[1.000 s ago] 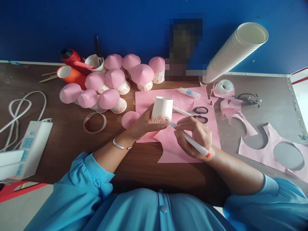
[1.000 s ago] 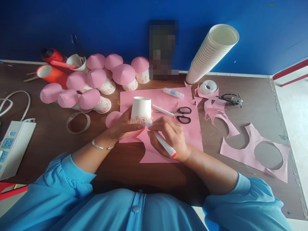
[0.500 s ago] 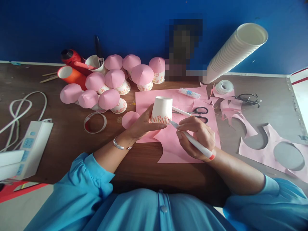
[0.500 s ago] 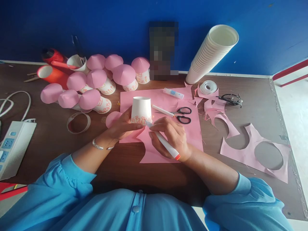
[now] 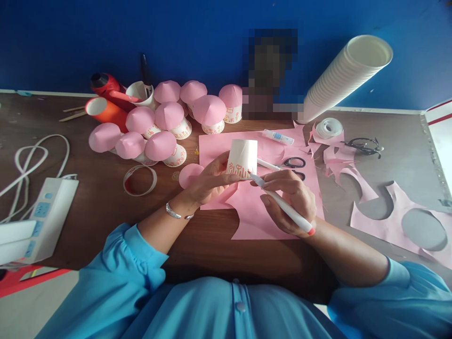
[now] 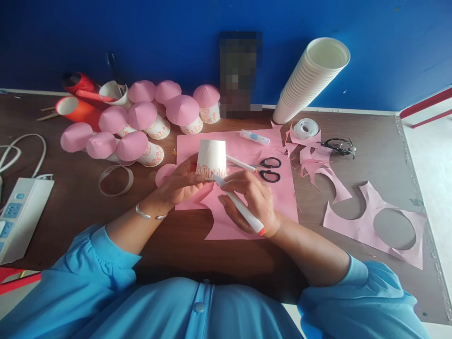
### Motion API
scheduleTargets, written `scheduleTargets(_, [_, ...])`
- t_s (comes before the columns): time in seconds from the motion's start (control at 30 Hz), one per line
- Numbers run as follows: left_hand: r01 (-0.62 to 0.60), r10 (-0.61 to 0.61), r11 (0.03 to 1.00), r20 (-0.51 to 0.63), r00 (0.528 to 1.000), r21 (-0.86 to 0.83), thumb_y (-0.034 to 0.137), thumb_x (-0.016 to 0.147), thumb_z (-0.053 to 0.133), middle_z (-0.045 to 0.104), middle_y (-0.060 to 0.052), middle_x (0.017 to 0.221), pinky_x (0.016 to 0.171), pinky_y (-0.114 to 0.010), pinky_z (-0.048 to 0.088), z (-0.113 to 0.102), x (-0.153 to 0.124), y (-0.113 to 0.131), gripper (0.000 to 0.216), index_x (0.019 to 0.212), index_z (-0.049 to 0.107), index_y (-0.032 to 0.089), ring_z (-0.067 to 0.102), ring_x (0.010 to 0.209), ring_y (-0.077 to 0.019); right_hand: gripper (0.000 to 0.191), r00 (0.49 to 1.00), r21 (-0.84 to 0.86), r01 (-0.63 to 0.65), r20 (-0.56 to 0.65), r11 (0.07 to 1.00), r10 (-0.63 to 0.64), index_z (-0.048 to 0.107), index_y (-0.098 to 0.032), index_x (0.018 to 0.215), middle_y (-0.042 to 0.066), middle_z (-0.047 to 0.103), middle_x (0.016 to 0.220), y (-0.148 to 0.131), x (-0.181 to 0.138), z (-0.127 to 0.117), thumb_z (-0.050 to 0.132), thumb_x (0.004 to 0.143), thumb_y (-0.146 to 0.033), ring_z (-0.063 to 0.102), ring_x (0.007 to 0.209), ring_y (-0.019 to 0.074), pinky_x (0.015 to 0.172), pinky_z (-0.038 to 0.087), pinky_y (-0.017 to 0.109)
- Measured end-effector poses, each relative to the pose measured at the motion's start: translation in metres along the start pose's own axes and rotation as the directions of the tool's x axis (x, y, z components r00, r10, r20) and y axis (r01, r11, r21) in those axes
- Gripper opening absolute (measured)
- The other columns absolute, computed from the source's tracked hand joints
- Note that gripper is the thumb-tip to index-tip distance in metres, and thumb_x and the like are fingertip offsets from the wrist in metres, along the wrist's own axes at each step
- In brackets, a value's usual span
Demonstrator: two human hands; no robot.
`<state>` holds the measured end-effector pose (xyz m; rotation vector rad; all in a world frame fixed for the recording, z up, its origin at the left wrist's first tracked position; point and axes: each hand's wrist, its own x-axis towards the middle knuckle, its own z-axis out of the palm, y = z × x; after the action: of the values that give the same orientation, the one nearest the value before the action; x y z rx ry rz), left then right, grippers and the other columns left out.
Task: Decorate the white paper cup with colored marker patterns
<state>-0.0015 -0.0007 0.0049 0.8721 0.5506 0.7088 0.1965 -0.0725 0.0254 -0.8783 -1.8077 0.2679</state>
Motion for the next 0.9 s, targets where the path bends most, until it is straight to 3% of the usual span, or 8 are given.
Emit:
scheduleTargets(0.17, [0.020, -0.020, 1.000, 0.010, 1.000, -0.011, 0.034, 0.076, 0.086, 0.075, -0.005, 0.111, 0.102, -0.044, 0.053, 0.001, -0.001, 0.000, 0.047, 0.120, 0.069, 0.025, 0.069, 0.114, -0.0273, 0.033, 1.000, 0.006, 0.014, 0.006, 1.000, -0.014, 0.062, -0.021, 0.120, 0.006, 0.070, 0.094, 0.000, -0.001, 0.001, 0.066, 0.090, -0.010, 0.075, 0.083, 0.0233, 0.063, 0.065, 0.037])
scheduleTargets(0.37, [0.026, -0.028, 0.999, 0.057, 0.998, 0.038, 0.032, 0.079, 0.083, 0.073, -0.006, 0.123, 0.106, -0.047, 0.051, 0.000, -0.005, 0.002, 0.051, 0.127, 0.067, 0.028, 0.066, 0.124, -0.0306, 0.031, 0.999, 0.042, -0.001, 0.033, 0.999, -0.001, 0.063, -0.022, 0.118, 0.007, 0.074, 0.096, -0.002, -0.002, 0.003, 0.065, 0.089, -0.010, 0.077, 0.085, 0.0240, 0.063, 0.064, 0.036])
scheduleTargets(0.53, [0.057, -0.061, 0.996, 0.056, 0.997, 0.070, 0.030, 0.076, 0.087, 0.073, -0.004, 0.119, 0.099, -0.046, 0.053, -0.007, -0.006, -0.001, 0.057, 0.129, 0.065, 0.031, 0.069, 0.111, -0.0283, 0.030, 0.998, 0.056, -0.002, 0.060, 0.998, -0.002, 0.062, -0.022, 0.116, 0.007, 0.074, 0.097, -0.004, -0.001, 0.003, 0.064, 0.089, -0.010, 0.077, 0.083, 0.0226, 0.063, 0.065, 0.036])
scheduleTargets(0.9, [0.033, -0.027, 0.987, -0.037, 0.999, 0.155, 0.030, 0.074, 0.090, 0.066, -0.003, 0.119, 0.099, -0.041, 0.049, -0.008, -0.006, -0.006, 0.055, 0.123, 0.064, 0.029, 0.061, 0.117, -0.0255, 0.030, 0.999, -0.031, 0.034, -0.006, 0.999, -0.034, 0.062, -0.024, 0.114, 0.003, 0.072, 0.086, -0.001, 0.001, 0.005, 0.064, 0.089, -0.009, 0.074, 0.074, 0.0209, 0.056, 0.061, 0.034])
